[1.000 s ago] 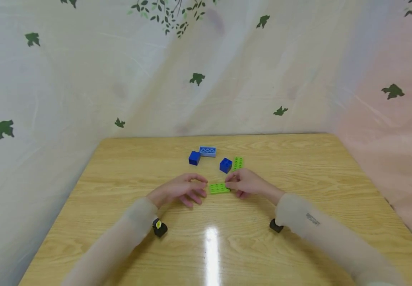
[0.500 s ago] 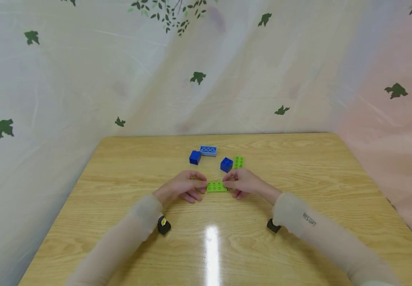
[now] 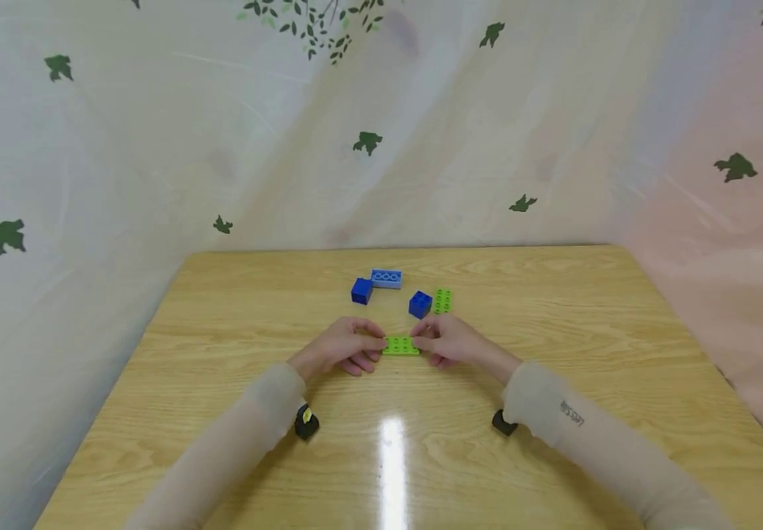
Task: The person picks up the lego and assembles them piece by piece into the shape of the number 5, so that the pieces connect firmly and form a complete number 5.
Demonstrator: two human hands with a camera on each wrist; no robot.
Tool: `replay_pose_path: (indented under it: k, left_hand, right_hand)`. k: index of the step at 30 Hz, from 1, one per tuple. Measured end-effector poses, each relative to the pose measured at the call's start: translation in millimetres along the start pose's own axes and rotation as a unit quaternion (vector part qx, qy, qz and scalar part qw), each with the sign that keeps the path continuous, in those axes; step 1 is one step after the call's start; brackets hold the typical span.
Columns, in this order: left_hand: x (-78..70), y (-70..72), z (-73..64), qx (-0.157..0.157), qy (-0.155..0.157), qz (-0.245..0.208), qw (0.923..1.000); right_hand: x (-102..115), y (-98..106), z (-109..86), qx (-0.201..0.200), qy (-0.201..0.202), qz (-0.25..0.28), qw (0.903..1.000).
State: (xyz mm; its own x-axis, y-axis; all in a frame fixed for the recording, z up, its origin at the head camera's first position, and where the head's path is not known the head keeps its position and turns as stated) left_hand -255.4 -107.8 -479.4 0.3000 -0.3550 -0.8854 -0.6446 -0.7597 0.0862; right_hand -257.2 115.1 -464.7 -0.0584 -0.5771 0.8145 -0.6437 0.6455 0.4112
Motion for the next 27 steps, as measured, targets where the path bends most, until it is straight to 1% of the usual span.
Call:
replay_pose_path:
  k: [3,6,8,10,13,15,16,18,20,24,27]
  left_hand:
    - [-0.7,-1.6,-1.0,0.003,-0.001,0.003,1.0000]
    - [0.0,-1.7,-2.2,-0.002,-0.001,0.006,1.0000]
    - [0.2,-1.6,-2.9,-0.004,0.001,0.004,1.0000]
    - [0.0,-1.5,-2.5,-0.003,0.000,0.003,1.0000]
    - [-1.4,-1.7,-1.3,-0.001,-0.003,0.002,1.0000]
    - [-2.0,-1.5,-0.3,-0.001,-0.004,0.002,1.0000]
    - [-2.3,-1.4,0.1,-0.002,-0.004,0.003,1.0000]
    - [-2.5,-2.0,0.8,-0.002,-0.003,0.005,1.0000]
    - [-2.0,-2.9,1.1,0.000,0.001,0.005,1.0000]
    - [-0.1,-4.4,0.9,0.000,0.004,0.007,1.0000]
    - [1.3,-2.9,-0.1,-0.007,0.006,0.012,0.9999]
  right_hand:
    - [0,0,-1.6,0.000,0.003,0.006,1.0000]
    - [4,3,-3.8,0.007,0.015,0.017,0.9997]
    - [8,8,-6.3,-0.002,0.026,0.029,0.9992]
    - [13,17,-9.7,-0.025,0.046,0.035,0.9980]
    - [23,34,-14.5,-0.073,0.085,0.036,0.9931]
    - [26,44,-15.3,-0.093,0.111,0.032,0.9890]
    - [27,48,-15.4,-0.096,0.119,0.033,0.9877]
    - [26,52,-14.4,-0.096,0.128,0.030,0.9866]
    - [24,54,-13.3,-0.085,0.127,0.029,0.9878]
    - [19,52,-8.3,-0.062,0.117,0.020,0.9910]
    - [18,48,-1.7,-0.052,0.104,0.016,0.9931]
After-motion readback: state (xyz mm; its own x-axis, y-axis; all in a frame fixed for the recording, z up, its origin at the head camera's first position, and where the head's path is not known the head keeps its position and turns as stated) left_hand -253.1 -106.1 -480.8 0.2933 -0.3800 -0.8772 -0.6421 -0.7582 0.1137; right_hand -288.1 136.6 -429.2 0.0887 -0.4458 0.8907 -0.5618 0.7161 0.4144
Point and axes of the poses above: each hand's wrist, its own z-axis towards the middle knuckle, its own y-axis out of the back of the hand, x = y × z, the point moved 4 cm from there along z, towards the middle knuckle, and after that the axes turned 10 degrees about x, right-handed, at the moved point
